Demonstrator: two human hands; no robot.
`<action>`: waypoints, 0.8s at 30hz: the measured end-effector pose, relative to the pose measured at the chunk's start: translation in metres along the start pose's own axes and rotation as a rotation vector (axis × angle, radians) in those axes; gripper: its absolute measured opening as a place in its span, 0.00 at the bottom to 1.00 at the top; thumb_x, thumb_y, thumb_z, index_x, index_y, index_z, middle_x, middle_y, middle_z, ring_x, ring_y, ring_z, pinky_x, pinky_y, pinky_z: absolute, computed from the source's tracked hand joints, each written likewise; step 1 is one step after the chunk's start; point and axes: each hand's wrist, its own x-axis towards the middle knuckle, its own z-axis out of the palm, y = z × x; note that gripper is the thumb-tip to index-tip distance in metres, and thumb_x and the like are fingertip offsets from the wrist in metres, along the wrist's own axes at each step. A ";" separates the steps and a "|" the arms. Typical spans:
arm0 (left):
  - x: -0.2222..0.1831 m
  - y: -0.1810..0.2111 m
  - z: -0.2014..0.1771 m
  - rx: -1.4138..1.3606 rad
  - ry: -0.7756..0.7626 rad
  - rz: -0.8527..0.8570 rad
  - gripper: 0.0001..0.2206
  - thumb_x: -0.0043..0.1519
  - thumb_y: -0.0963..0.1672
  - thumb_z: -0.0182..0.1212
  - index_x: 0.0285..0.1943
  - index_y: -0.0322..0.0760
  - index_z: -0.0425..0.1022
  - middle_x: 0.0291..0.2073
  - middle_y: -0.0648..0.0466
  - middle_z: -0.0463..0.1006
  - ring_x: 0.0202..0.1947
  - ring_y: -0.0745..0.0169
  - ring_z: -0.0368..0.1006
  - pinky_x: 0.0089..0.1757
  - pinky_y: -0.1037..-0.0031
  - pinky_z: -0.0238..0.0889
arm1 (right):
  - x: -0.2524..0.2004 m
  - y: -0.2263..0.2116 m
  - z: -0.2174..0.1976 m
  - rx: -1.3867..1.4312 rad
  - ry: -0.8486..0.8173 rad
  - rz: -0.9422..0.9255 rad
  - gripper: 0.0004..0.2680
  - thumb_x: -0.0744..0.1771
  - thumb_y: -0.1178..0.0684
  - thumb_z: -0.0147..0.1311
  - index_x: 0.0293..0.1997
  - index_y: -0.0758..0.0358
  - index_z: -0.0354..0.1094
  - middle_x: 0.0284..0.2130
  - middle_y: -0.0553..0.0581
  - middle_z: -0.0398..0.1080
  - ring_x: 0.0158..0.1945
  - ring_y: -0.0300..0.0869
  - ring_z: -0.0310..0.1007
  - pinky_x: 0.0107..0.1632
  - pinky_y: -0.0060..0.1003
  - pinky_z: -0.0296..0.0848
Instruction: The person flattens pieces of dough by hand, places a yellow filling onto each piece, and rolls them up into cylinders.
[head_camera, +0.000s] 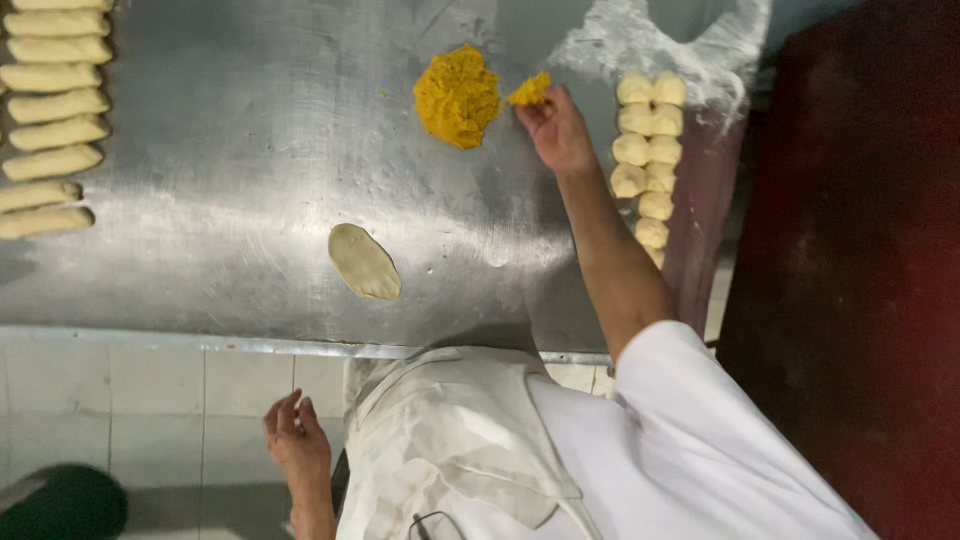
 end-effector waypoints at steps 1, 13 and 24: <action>0.013 0.010 -0.004 -0.045 -0.034 0.008 0.12 0.70 0.43 0.57 0.60 0.32 0.77 0.57 0.41 0.72 0.41 0.51 0.74 0.40 0.62 0.71 | -0.019 0.000 0.001 0.040 0.023 0.022 0.07 0.68 0.56 0.54 0.46 0.71 0.68 0.42 0.62 0.73 0.46 0.48 0.76 0.54 0.45 0.81; 0.122 0.116 -0.015 -0.391 -0.121 0.307 0.13 0.69 0.37 0.58 0.62 0.30 0.73 0.59 0.41 0.69 0.43 0.53 0.77 0.42 0.71 0.76 | -0.166 0.142 0.156 -0.645 -0.263 0.299 0.14 0.67 0.58 0.58 0.58 0.65 0.63 0.47 0.58 0.73 0.49 0.44 0.78 0.52 0.37 0.82; 0.147 0.118 0.070 -0.192 0.102 0.680 0.15 0.65 0.41 0.65 0.60 0.32 0.76 0.61 0.44 0.73 0.58 0.45 0.73 0.54 0.64 0.72 | -0.162 0.203 0.163 -1.616 -0.798 -0.796 0.07 0.64 0.53 0.64 0.43 0.62 0.78 0.40 0.56 0.78 0.45 0.49 0.75 0.49 0.42 0.75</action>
